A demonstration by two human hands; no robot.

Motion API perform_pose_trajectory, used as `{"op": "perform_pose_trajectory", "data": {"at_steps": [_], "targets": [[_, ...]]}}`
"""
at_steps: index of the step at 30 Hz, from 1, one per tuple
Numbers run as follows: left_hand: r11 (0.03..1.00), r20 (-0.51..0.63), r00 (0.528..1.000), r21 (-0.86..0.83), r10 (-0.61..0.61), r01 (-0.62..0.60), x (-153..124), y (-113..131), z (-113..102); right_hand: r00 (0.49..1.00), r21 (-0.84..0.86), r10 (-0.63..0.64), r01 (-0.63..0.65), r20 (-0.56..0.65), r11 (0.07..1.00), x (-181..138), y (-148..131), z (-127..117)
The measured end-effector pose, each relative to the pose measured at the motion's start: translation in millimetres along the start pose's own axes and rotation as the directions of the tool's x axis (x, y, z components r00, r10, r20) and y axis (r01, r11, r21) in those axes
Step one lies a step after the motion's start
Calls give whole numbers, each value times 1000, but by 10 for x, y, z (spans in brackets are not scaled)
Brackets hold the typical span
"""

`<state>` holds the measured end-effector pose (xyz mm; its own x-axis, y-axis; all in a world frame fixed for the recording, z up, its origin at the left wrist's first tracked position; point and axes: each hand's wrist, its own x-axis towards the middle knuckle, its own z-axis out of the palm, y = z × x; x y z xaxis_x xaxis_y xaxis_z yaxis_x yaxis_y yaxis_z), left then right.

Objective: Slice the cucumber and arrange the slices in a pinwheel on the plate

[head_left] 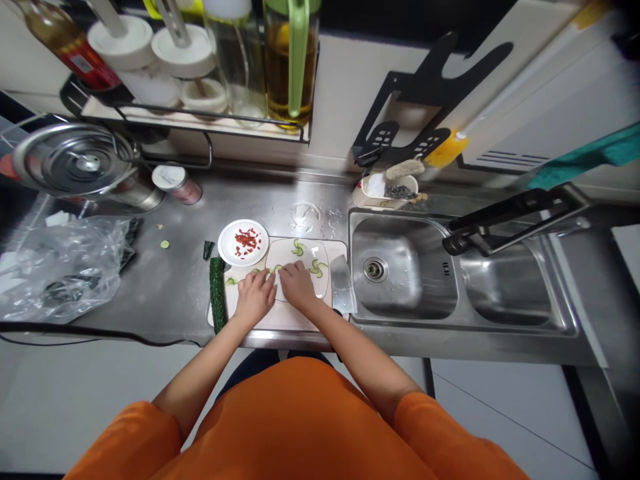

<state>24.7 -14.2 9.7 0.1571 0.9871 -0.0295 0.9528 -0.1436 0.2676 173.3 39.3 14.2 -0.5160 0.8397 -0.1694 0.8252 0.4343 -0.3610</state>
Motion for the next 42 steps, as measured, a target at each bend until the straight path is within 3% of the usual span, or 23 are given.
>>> {"op": "perform_pose_trajectory", "data": {"at_steps": [19, 24, 27, 32, 36, 42], "targets": [[998, 2, 998, 25, -61, 60, 4, 78, 56, 994, -111, -66, 57, -81, 992, -87, 46, 125], [997, -11, 998, -47, -63, 63, 6, 65, 71, 993, -119, -68, 56, -92, 991, -90, 48, 127], [989, -91, 994, -140, -64, 50, 12, -26, 39, 992, -112, -55, 42, -116, 993, -100, 48, 109], [936, -253, 940, -321, -228, 141, 7, -314, -29, 984, -50, 24, -33, -178, 998, -192, 70, 42], [894, -204, 909, -352, -363, 278, -18, -428, -11, 971, 3, 108, -110, -211, 994, -319, 70, 8], [882, -133, 904, -316, -406, 350, 6, -362, 75, 970, 33, 170, -167, -173, 985, -419, 18, 5]]}}
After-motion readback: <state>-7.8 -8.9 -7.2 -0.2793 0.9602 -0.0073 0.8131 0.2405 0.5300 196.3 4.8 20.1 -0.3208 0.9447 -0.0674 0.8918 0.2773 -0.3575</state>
